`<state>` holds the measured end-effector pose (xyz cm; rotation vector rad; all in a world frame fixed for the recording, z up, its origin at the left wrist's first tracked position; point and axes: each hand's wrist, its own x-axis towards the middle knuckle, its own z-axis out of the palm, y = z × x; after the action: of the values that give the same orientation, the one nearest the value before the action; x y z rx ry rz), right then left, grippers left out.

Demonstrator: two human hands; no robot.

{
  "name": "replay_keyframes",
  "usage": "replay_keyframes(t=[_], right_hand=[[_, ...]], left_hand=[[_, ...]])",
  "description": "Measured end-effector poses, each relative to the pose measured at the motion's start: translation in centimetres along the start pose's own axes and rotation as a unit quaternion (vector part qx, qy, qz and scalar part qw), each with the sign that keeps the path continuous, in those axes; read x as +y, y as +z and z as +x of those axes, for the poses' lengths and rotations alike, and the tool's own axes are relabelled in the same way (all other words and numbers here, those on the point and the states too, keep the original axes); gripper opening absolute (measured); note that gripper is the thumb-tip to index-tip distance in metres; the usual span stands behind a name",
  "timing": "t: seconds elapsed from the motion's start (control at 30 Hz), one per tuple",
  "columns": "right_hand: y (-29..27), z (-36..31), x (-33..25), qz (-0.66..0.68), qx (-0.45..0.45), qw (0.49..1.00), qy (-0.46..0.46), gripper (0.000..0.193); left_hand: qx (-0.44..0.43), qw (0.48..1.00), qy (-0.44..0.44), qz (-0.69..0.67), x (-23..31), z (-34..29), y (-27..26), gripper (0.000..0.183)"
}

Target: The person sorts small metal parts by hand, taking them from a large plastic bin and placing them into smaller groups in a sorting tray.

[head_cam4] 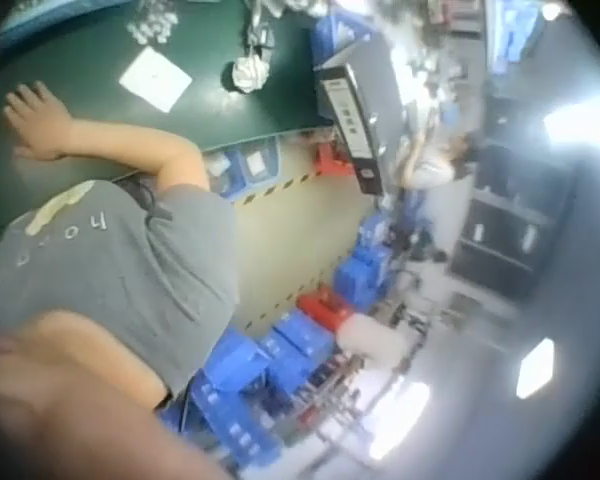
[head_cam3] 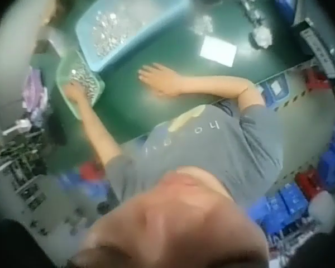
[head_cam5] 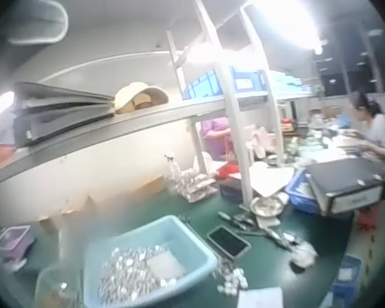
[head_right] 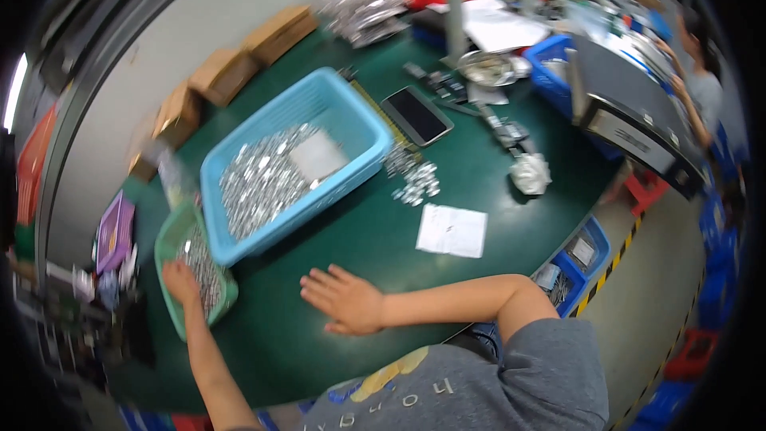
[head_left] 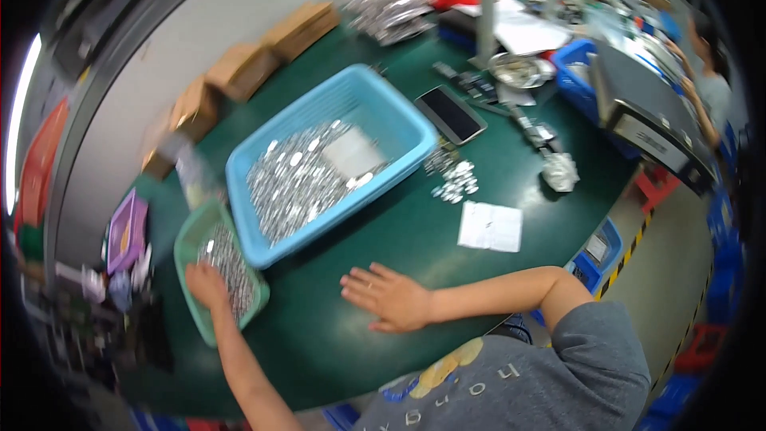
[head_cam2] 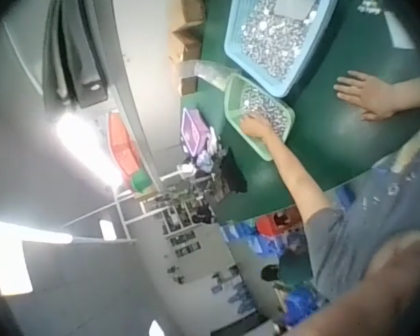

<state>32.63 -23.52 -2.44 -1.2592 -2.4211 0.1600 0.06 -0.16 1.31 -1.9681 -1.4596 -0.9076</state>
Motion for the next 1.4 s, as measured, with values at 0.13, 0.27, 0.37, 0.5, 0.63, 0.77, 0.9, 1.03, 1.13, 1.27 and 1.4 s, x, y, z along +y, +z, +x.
replay_keyframes(t=[0.13, 0.27, 0.37, 0.5, 0.63, 0.77, 0.9, 1.03, 1.13, 1.27, 1.4], right_hand=[[-1.6, 0.2, 0.0, 0.026, -0.025, 0.999, -0.026, 0.065], [-2.9, -1.6, 1.5, 0.102, 0.065, 0.993, 0.0, 0.053], [-3.1, -2.8, 2.9, 0.118, 0.12, 0.985, 0.047, 0.043], [-2.9, -2.6, 3.6, 0.123, 0.149, 0.976, 0.101, 0.021], [-2.9, -1.9, 3.7, 0.153, 0.145, 0.972, 0.1, 0.005], [-3.1, -1.4, 2.9, 0.138, 0.122, 0.982, 0.041, 0.012], [-2.9, -1.0, 0.2, 0.007, 0.101, 0.994, 0.047, 0.029], [-0.9, -1.4, -0.1, 0.033, 0.11, 0.991, 0.061, 0.025], [-0.4, -1.4, -0.7, 0.057, 0.131, 0.989, 0.034, 0.023], [-1.2, -1.5, -0.2, 0.057, 0.129, 0.988, 0.064, 0.025], [-0.9, -0.4, 0.5, 0.043, 0.124, 0.987, 0.093, 0.027]], left_hand=[[-0.032, 0.991, -0.121, 0.054, -0.2, -0.2, -0.8, 0.036], [-0.101, 0.973, -0.2, 0.057, 0.9, -0.2, -1.2, 0.033], [-0.049, 0.98, -0.194, 0.016, 2.0, -0.2, -1.8, 0.02], [0.103, 0.992, -0.066, 0.0, 2.9, 0.7, -3.7, 0.015], [0.196, 0.973, 0.124, -0.009, 8.3, 1.0, -6.8, 0.002], [0.061, 0.947, 0.115, -0.295, 13.3, -2.7, -7.5, 0.027], [-0.003, 0.918, 0.054, -0.392, 21.1, -6.2, -8.6, 0.028], [-0.076, 0.891, 0.089, -0.438, 22.9, -9.4, -7.8, 0.021], [-0.106, 0.887, 0.086, -0.442, 21.8, -10.2, -9.2, 0.018], [-0.144, 0.859, -0.023, -0.491, 22.7, -10.5, -8.7, 0.015], [-0.196, 0.809, -0.11, -0.543, 23.4, -10.1, -8.0, 0.015]])
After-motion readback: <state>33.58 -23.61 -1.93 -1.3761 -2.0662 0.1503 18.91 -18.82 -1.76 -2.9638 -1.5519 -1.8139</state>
